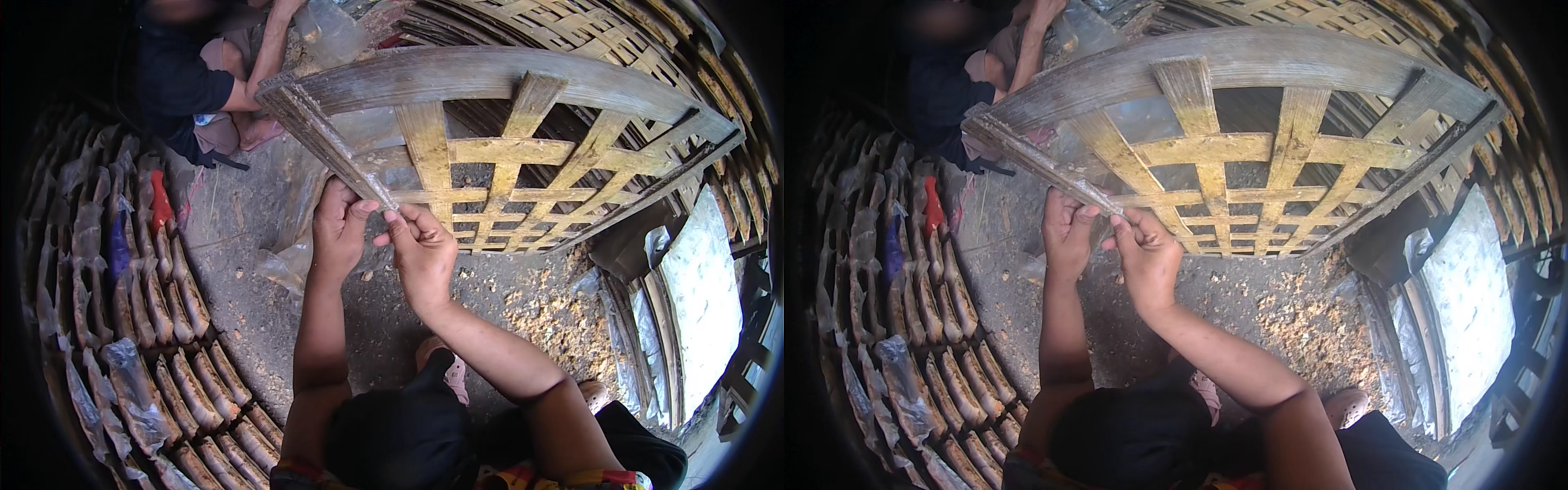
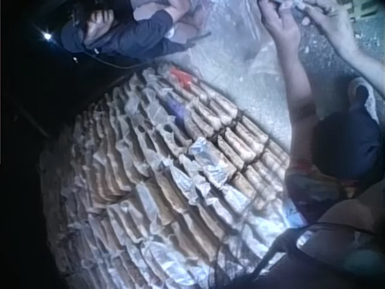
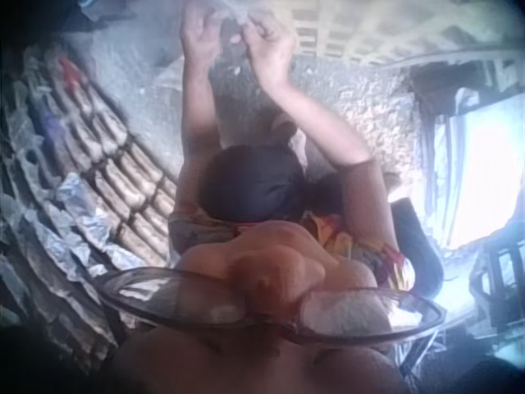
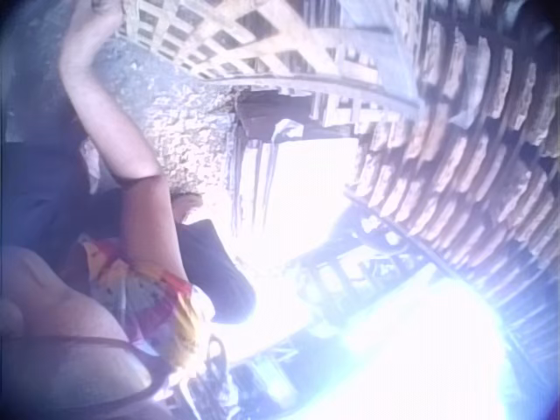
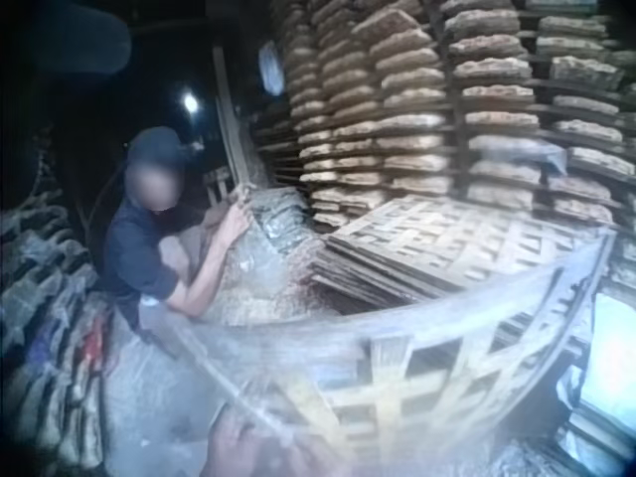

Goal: The person sits on the ground and repeatedly picks up rectangular woven trays, places clear plastic sheets on them, and stacks them. The person handles trays one at a time and adjusts the plastic sheets before stacking.

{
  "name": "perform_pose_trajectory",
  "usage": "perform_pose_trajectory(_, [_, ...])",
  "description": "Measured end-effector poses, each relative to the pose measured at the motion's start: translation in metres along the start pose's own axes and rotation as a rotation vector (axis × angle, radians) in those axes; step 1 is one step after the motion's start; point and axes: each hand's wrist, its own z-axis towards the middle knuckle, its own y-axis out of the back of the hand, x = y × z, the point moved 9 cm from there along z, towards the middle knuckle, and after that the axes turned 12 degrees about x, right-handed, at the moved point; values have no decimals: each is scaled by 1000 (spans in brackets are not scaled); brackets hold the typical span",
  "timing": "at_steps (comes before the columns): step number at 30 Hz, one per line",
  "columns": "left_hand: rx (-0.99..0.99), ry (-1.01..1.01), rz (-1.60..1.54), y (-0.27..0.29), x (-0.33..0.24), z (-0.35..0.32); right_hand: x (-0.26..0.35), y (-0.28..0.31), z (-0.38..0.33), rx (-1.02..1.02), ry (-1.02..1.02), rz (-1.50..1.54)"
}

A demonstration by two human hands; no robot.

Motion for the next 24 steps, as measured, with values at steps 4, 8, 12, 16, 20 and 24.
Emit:
perform_pose_trajectory(4, [15, 1, 42, 0, -3, -1, -4, 2, -2, -45, 36, 97])
perform_pose_trajectory(8, [37, -12, 31, 0, -3, -6, -2, 2, -6, -10, 62, 146])
perform_pose_trajectory(12, [17, -33, 47, -2, -5, 2, 3, 0, -19, 214, 116, -279])
perform_pose_trajectory(16, [12, -74, -11, 0, -1, 0, -32, 27, -28, 466, -71, -1277])
perform_pose_trajectory(20, [11, -74, -67, -1, -3, -1, 11, 29, -30, 344, 98, -1176])
perform_pose_trajectory(24, [-11, -77, -3, -3, -2, 1, 21, 27, -17, 190, 96, -876])
